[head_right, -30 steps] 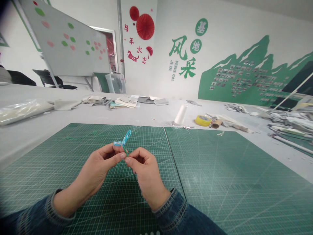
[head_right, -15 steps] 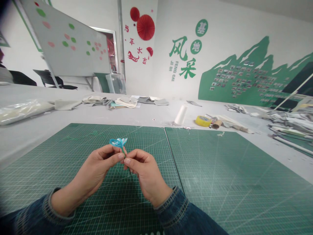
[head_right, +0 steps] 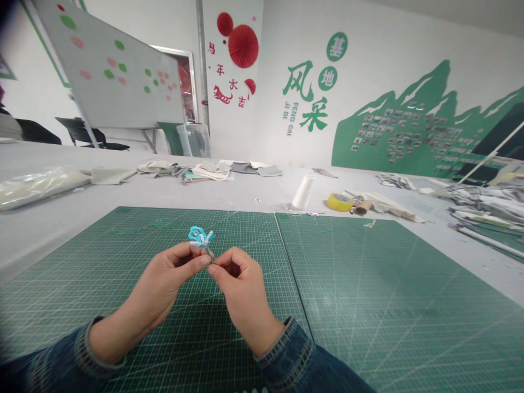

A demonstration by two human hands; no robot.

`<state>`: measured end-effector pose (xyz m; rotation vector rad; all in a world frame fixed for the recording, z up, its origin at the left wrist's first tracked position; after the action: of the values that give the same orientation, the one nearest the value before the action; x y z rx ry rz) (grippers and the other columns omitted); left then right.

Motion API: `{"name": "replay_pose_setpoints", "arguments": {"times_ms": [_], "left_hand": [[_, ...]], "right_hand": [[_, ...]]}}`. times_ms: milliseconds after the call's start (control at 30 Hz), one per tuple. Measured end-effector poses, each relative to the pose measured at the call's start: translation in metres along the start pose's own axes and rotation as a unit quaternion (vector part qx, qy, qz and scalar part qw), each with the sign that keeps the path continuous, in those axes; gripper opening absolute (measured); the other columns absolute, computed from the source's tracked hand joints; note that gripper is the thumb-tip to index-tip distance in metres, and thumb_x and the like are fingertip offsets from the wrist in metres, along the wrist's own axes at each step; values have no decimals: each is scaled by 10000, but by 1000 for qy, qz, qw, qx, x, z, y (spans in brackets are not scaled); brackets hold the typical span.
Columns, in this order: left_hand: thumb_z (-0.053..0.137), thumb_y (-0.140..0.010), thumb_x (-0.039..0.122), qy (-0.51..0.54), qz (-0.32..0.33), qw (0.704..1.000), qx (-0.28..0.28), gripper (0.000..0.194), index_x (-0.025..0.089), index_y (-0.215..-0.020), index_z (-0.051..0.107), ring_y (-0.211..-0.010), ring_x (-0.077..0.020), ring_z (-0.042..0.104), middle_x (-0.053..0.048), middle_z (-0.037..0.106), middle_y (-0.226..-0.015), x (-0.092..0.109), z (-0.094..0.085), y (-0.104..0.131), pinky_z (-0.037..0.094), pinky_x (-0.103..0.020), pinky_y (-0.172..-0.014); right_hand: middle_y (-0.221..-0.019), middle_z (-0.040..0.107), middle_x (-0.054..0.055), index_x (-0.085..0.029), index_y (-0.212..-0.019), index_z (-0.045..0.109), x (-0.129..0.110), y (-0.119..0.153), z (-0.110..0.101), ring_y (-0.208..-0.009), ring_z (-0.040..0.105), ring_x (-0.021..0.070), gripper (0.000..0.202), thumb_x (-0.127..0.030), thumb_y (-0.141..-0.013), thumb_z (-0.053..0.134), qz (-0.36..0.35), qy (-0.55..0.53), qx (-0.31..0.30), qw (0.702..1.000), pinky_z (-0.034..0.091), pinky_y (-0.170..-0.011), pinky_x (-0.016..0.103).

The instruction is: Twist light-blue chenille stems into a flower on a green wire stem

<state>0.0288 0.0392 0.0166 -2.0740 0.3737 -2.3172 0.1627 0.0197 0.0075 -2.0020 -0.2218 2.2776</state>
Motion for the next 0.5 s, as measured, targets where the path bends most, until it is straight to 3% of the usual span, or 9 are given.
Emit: {"name": "replay_pose_setpoints", "arguments": {"times_ms": [167,267,500], "left_hand": [[724,-803,243,31,7,999,-33,99,178,-738,687,-734,-138,569,10,638,-735,2,3,0,466,-260,-727],[714,-813,242,39,8,998,-55,109,181,-730,678,-701,-132,570,15,629,-711,3,6,-1,465,-254,-699],[757,-750,259,-8,2,1000,4,118,182,-723,671,-736,-148,575,13,640,-736,3,0,0,462,-269,-708]], "right_hand": [[-630,555,-37,-179,-755,656,8,1,8,-519,350,84,118,-271,-784,725,60,-117,-68,989,229,-509,259],[-644,579,-21,-169,-729,660,9,1,10,-527,341,80,134,-270,-797,718,75,-157,-95,980,211,-516,258],[-613,556,-40,-182,-674,644,9,-2,4,-523,349,86,149,-244,-754,754,48,-119,-47,991,238,-507,256]]}}
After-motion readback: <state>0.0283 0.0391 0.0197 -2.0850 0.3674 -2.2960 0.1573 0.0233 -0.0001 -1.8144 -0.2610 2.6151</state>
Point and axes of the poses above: each hand's wrist, its own y-axis away from the middle knuckle, its own z-axis out of the palm, x = y × z, the point moved 7 cm from there along -y, towards the middle knuckle
